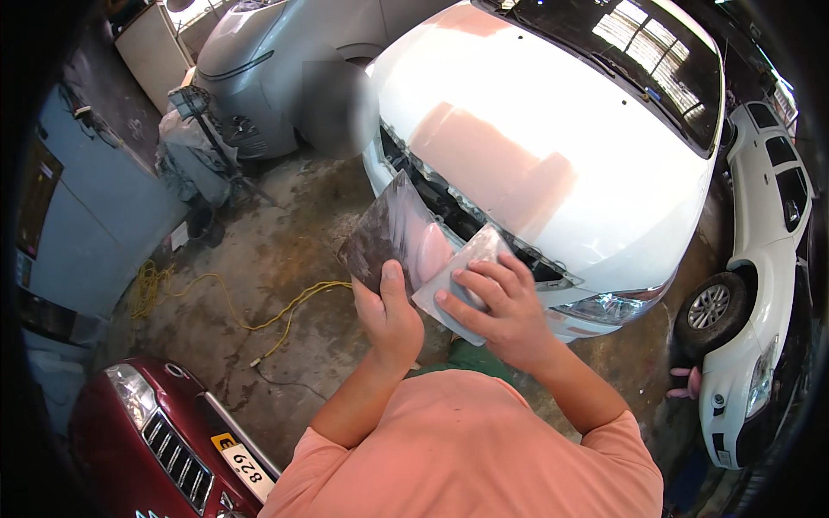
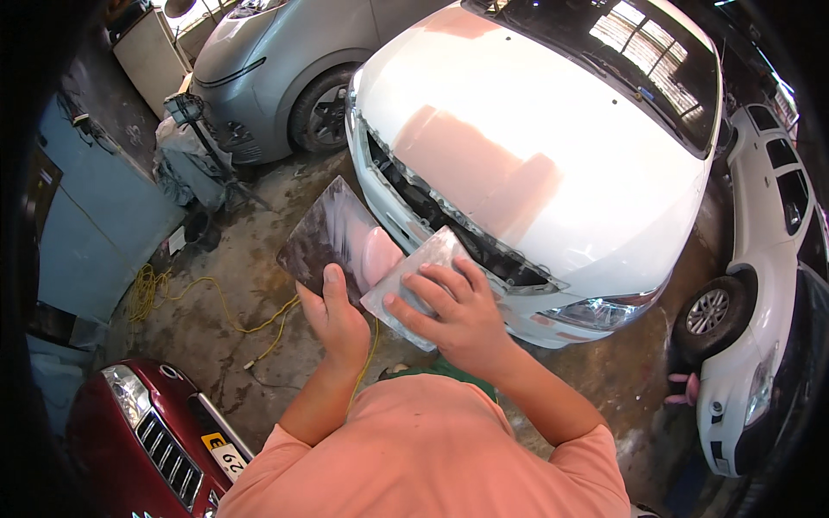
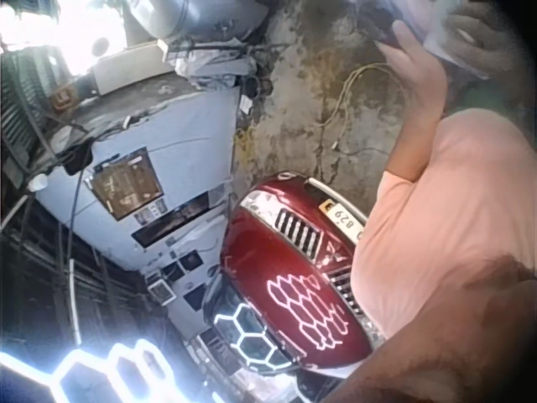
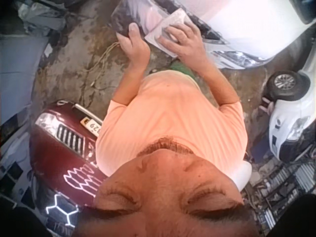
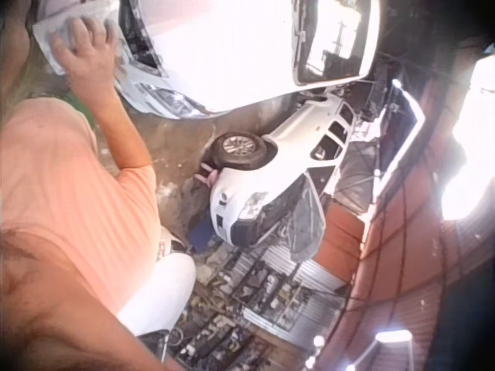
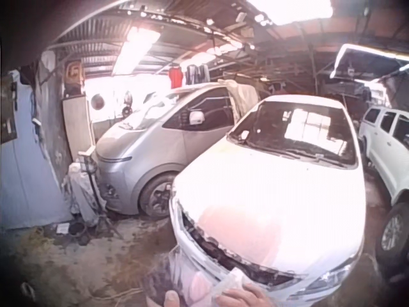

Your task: The person applies body filler to a white car hood using spreaders and then sands the surface with a sanding block to smooth the patch.

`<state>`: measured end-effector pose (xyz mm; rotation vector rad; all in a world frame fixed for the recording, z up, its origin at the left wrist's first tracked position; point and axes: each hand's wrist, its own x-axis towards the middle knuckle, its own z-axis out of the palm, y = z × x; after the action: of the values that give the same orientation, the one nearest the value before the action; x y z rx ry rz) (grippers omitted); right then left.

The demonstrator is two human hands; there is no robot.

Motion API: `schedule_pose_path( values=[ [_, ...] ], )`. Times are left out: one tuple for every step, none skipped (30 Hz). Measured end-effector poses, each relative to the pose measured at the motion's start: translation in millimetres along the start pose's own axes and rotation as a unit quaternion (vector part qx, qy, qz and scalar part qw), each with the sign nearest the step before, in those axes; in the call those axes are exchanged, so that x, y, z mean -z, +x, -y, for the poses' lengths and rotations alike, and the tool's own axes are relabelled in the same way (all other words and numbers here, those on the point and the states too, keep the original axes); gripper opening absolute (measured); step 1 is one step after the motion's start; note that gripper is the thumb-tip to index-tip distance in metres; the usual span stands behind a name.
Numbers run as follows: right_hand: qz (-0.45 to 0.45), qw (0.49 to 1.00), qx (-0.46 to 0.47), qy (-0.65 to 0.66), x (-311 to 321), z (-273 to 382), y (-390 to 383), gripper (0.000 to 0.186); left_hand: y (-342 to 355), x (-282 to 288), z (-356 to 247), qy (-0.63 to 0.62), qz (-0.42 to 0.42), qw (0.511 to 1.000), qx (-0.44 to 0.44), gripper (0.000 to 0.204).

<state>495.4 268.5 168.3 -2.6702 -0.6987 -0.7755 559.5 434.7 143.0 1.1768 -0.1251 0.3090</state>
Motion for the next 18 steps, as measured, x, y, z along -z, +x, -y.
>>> schedule_pose_path(
  values=[
    [0.023,1.0,0.002,0.018,-1.6,-3.4,-2.7,0.053,-1.8,4.2,7.1,0.031,-0.016,0.999,-0.008,0.052],
    [0.047,0.998,0.005,0.036,-3.5,-8.0,-5.4,0.054,-1.5,7.4,11.1,0.063,-0.033,0.997,-0.016,0.053],
    [0.073,0.996,0.003,0.05,-3.2,-15.6,-11.0,0.054,1.4,3.4,7.1,0.052,-0.068,0.996,-0.01,0.055],
    [0.109,0.989,-0.017,0.097,-5.4,-22.6,-17.7,0.052,7.0,0.4,-3.7,0.047,-0.105,0.993,-0.002,0.057],
    [0.081,0.966,-0.099,0.226,-13.0,-29.3,-27.8,0.054,13.4,0.5,-9.9,0.042,-0.143,0.989,0.005,0.059],
    [0.05,0.92,-0.178,0.347,-22.7,-35.2,-39.9,0.057,22.3,6.3,-11.6,-0.013,-0.143,0.989,-0.027,0.059],
    [0.018,0.852,-0.25,0.46,-34.1,-41.9,-52.8,0.059,31.2,14.4,-13.0,-0.067,-0.145,0.985,-0.061,0.06],
    [-0.053,0.576,-0.406,0.707,-45.8,-48.5,-69.2,0.051,36.9,18.3,-15.1,-0.067,-0.167,0.982,-0.054,0.062],
    [-0.082,0.506,-0.413,0.753,-52.9,-55.3,-76.5,0.051,40.2,20.7,-15.7,-0.065,-0.188,0.979,-0.046,0.063],
    [-0.109,0.429,-0.416,0.794,-60.6,-61.0,-81.1,0.051,39.8,22.1,-12.7,-0.065,-0.219,0.973,-0.027,0.065],
    [-0.135,0.349,-0.417,0.829,-67.1,-69.1,-87.1,0.051,37.1,23.0,-6.2,-0.058,-0.22,0.974,-0.013,0.064],
    [-0.11,0.331,-0.438,0.829,-73.8,-79.2,-96.9,0.057,31.4,24.8,2.3,-0.05,-0.222,0.974,0.003,0.064],
    [-0.089,0.297,-0.441,0.842,-75.3,-89.5,-102.9,0.062,24.7,25.8,12.3,-0.042,-0.227,0.973,0.017,0.063],
    [-0.068,0.262,-0.445,0.854,-75.5,-101.0,-108.0,0.068,17.1,25.2,24.2,-0.042,-0.231,0.971,0.039,0.062],
    [-0.045,0.226,-0.449,0.863,-73.4,-112.8,-111.1,0.074,9.2,23.8,35.4,-0.034,-0.242,0.968,0.061,0.062],
    [-0.044,0.205,-0.439,0.874,-70.8,-128.7,-113.2,0.077,1.9,19.8,49.4,-0.029,-0.254,0.963,0.084,0.061],
    [-0.043,0.183,-0.43,0.883,-68.1,-145.2,-114.5,0.08,-4.4,14.5,61.0,-0.025,-0.266,0.958,0.107,0.061],
    [-0.044,0.162,-0.422,0.891,-64.0,-162.2,-116.1,0.084,-9.7,6.9,70.8,-0.024,-0.277,0.952,0.125,0.06]
  ],
)
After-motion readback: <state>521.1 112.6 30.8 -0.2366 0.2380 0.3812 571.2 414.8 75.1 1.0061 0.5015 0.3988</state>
